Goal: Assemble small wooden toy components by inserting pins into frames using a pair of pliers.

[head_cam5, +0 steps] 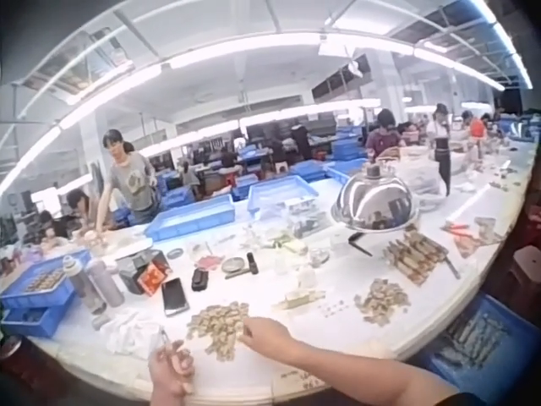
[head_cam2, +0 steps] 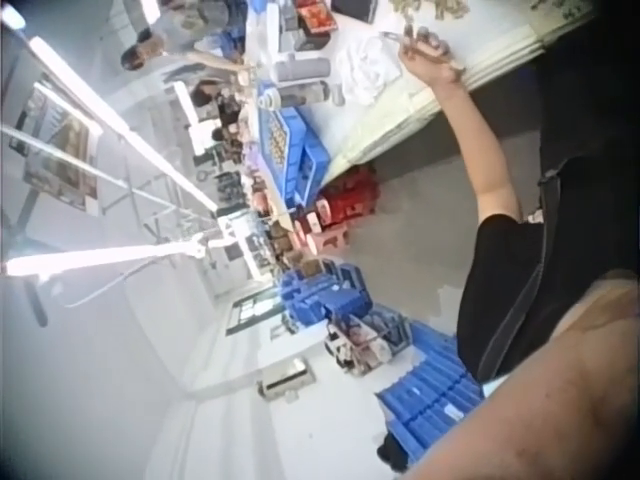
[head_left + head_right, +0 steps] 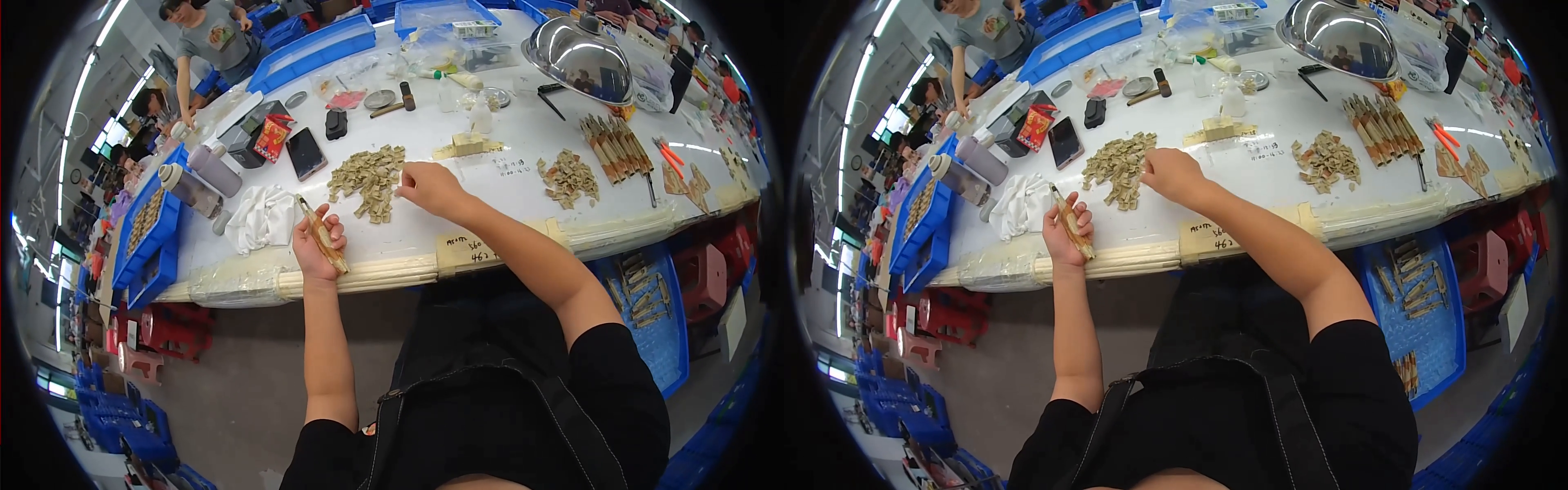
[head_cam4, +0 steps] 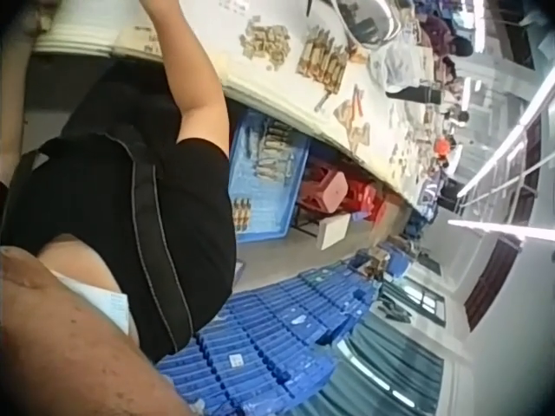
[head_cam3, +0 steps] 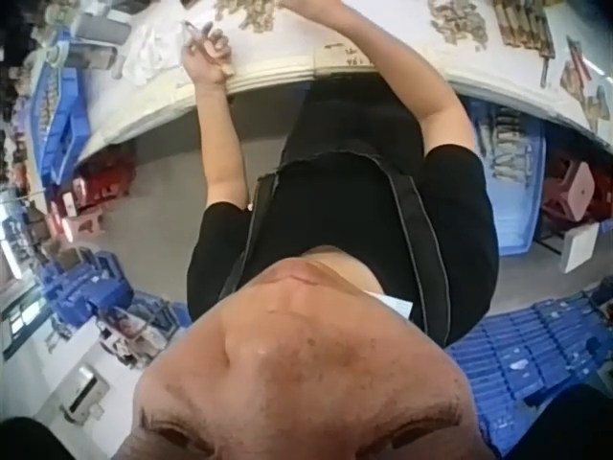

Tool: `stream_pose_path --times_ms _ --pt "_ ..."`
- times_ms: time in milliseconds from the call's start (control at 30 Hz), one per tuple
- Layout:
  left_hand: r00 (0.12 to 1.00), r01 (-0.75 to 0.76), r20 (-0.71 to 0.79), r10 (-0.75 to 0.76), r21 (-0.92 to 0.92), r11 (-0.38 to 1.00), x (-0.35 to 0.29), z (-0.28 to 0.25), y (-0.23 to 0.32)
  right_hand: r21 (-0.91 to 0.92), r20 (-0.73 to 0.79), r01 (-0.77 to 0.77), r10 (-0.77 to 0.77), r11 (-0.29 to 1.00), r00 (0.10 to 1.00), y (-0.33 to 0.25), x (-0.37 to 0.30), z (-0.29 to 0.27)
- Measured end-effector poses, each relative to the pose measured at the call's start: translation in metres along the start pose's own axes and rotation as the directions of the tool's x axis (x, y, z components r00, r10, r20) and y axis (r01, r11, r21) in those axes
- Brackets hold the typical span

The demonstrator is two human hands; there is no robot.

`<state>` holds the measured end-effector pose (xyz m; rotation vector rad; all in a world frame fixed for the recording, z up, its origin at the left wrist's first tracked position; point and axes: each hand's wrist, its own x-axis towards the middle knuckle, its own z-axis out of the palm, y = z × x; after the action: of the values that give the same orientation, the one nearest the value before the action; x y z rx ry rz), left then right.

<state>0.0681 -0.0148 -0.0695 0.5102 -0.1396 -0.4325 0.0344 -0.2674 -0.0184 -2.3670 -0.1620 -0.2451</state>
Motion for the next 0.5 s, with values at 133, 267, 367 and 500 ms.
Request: stream_pose_path --times_ms 133,267,367,500 --pt "0.968 0.165 0.175 -0.179 0.096 0.982 0.014 0.055 -0.013 0.358 0.028 -0.042 0.034 0.933 0.999 0.011 -0.01 -0.071" --pt "0.852 0.337 0.308 -0.424 0.297 0.894 0.071 0.115 -0.047 0.458 0.018 -0.038 0.034 0.888 0.999 0.024 -0.009 -0.113" --pt "0.676 0.531 0.235 -0.698 0.502 0.683 0.099 0.13 -0.076 0.57 -0.076 0.071 -0.033 0.818 0.997 0.027 -0.001 -0.135" --pt "0.491 0.715 0.199 -0.848 0.464 0.523 0.092 0.114 -0.1 0.661 -0.114 0.011 0.086 0.75 0.99 0.051 -0.002 -0.133"
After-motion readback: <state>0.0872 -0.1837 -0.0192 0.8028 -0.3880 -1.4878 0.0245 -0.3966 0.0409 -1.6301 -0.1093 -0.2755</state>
